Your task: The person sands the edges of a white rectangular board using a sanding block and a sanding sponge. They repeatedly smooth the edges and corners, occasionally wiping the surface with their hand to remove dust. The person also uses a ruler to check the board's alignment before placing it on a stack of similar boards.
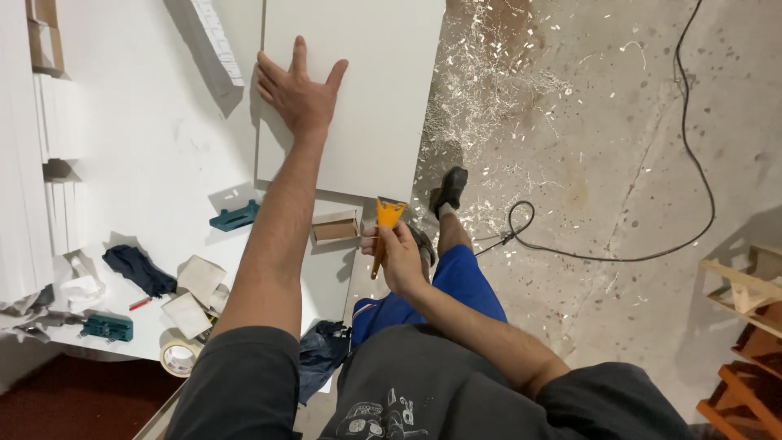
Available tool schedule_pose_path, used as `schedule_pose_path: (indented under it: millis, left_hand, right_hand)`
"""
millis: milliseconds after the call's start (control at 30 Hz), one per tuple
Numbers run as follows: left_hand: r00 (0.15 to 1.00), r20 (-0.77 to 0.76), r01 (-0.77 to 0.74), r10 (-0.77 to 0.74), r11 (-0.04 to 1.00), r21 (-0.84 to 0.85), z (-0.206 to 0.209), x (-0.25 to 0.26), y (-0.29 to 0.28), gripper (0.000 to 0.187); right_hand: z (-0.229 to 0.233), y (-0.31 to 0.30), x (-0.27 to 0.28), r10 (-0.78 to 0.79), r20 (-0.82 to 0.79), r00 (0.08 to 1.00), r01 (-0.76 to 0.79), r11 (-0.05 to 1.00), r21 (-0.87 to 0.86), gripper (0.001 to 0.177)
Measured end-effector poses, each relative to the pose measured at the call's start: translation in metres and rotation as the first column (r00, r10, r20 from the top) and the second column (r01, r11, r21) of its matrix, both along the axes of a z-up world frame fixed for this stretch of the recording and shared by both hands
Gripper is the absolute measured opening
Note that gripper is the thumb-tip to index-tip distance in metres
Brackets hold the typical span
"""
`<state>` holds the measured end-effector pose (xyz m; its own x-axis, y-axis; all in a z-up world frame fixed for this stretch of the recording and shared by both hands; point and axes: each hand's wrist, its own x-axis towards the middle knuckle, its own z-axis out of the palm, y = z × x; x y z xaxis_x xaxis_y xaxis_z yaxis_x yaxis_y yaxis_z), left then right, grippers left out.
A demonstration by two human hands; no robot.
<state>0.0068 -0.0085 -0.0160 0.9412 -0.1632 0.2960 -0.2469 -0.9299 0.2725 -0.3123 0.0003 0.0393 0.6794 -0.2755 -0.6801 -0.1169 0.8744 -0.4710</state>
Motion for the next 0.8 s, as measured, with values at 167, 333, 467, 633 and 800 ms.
schedule_pose_path:
  millis: [167,333,467,633,800]
  left_hand:
    - [0.999,0.04,0.006,-0.006,1.0,0.016,0.002,0.002,-0.001,0.081]
    - [0.999,0.03,0.022,-0.022,1.0,-0.002,0.004,0.0,0.001,0.079]
    - [1.0,-0.015,0.023,-0.023,1.0,0.0,0.008,-0.001,0.0,0.08]
    - [0.998,-0.069,0.01,-0.009,1.0,0.011,0.015,-0.003,-0.001,0.08]
    - [0.998,0.041,0.042,-0.042,0.999,0.0,0.012,-0.004,0.0,0.078]
  right_hand:
    - [-0.006,0.001,0.005,-0.062,-0.037,0.997,0.063,0.997,0.037,0.015]
    - [0.003,-0.003,0.001,-0.048,-0.057,0.997,0.048,0.999,0.004,0.018]
    - [0.011,-0.016,0.007,-0.032,-0.114,0.993,0.021,0.995,-0.102,0.016]
    - [0.007,-0.044,0.028,0.004,-0.175,0.985,-0.016,0.998,-0.068,0.013]
    - [0.023,-0.081,0.064,0.046,-0.244,0.969,-0.064,0.996,-0.064,0.01]
